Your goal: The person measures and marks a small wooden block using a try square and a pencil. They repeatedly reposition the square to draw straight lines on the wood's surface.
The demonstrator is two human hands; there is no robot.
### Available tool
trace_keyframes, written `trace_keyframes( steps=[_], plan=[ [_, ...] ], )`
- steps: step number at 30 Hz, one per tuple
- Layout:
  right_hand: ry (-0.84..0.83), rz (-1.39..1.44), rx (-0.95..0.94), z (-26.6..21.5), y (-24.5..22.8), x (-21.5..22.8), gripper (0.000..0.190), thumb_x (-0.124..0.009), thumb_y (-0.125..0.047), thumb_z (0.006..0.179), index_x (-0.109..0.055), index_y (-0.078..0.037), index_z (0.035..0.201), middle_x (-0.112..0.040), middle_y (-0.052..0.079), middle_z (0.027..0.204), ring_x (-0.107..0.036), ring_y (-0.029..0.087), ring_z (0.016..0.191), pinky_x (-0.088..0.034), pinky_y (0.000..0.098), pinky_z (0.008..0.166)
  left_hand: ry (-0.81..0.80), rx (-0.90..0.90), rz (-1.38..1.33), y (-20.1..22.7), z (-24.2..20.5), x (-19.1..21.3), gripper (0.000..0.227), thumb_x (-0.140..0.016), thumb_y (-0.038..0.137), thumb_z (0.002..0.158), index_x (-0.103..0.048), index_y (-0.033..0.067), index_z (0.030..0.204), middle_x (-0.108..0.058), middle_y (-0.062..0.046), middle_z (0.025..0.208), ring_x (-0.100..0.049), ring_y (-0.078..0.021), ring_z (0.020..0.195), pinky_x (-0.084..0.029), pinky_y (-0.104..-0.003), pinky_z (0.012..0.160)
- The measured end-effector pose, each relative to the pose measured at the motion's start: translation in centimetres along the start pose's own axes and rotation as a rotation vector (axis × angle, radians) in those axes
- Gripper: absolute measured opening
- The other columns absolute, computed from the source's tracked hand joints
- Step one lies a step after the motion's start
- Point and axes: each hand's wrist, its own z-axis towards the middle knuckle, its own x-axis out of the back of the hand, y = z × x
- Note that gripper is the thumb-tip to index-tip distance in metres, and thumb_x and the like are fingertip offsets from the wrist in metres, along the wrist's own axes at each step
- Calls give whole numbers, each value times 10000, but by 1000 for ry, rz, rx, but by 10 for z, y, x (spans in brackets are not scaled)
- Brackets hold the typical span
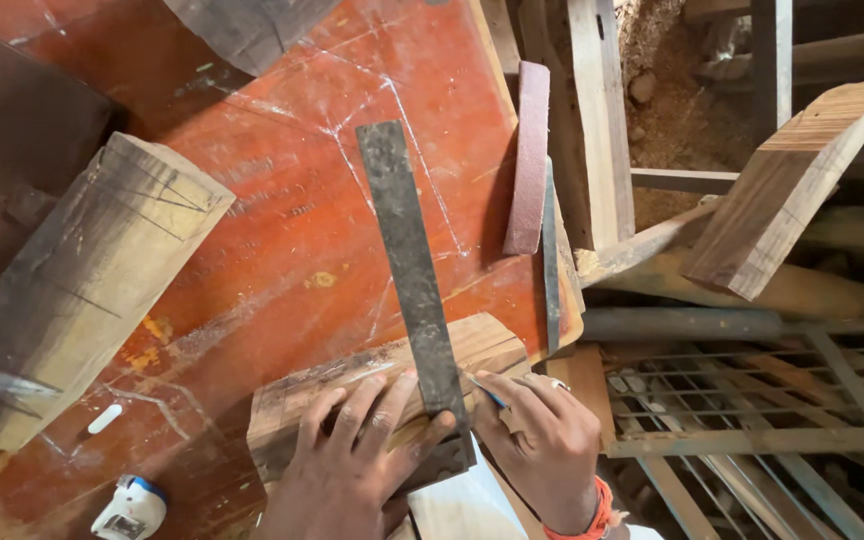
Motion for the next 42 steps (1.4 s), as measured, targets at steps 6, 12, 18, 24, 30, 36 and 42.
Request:
trace_keyframes(
  steps=[6,12,18,24,30,36,42],
  plan=[
    [-21,-6,21,-2,1,1,312,-807,-6,721,-727,-59,1017,-720,56,837,-675,216,686,-534,318,627,13,-3,7,-1,-3,-8,619,-581,345,848,-560,270,1462,-374,-176,1534,-323,-348,1418,-236,-577,1140],
    [-9,-22,26,-4,1,-1,313,-813,-7,723,-733,-60,1021,-712,54,826,-661,208,669,-528,316,614,17,-34,-15,-4,-5,-6,589,-566,298,857,-579,272,1445,-357,-178,1539,-309,-354,1434,-234,-587,1149],
    [-41,-9,61,-3,1,1,335,-812,-6,723,-732,-53,1045,-682,36,792,-634,201,648,-512,321,608,6,-29,-83,-2,-5,-1,533,-574,332,874,-615,245,1399,-367,-155,1536,-299,-344,1448,-222,-588,1155],
    [-43,-43,60,-4,0,2,355,-811,-8,713,-730,-70,1054,-699,41,823,-645,209,669,-510,319,608,0,-32,-111,-4,-7,-1,446,-534,319,915,-665,245,1335,-381,-121,1554,-293,-338,1456,-214,-579,1166],
    [-46,-27,37,-6,1,3,374,-805,1,720,-739,-70,1081,-713,37,847,-660,204,685,-524,318,638,-77,-38,-57,-7,-8,-6,308,-536,291,915,-702,216,1164,-379,-109,1582,-296,-354,1457,-218,-593,1152],
    [-36,-36,45,-4,0,1,346,-814,-9,740,-733,-63,1072,-701,40,841,-661,195,687,-526,314,637,-34,-62,-96,-9,-8,-7,353,-560,312,911,-715,197,1207,-353,-117,1585,-287,-357,1438,-215,-601,1131],
    [-52,-54,64,0,-2,3,337,-818,-20,733,-731,-56,1057,-671,34,805,-641,202,668,-511,320,615,1,-66,-32,-7,-5,-6,426,-549,325,939,-655,245,1343,-348,-104,1590,-281,-336,1436,-207,-589,1144]
  ],
)
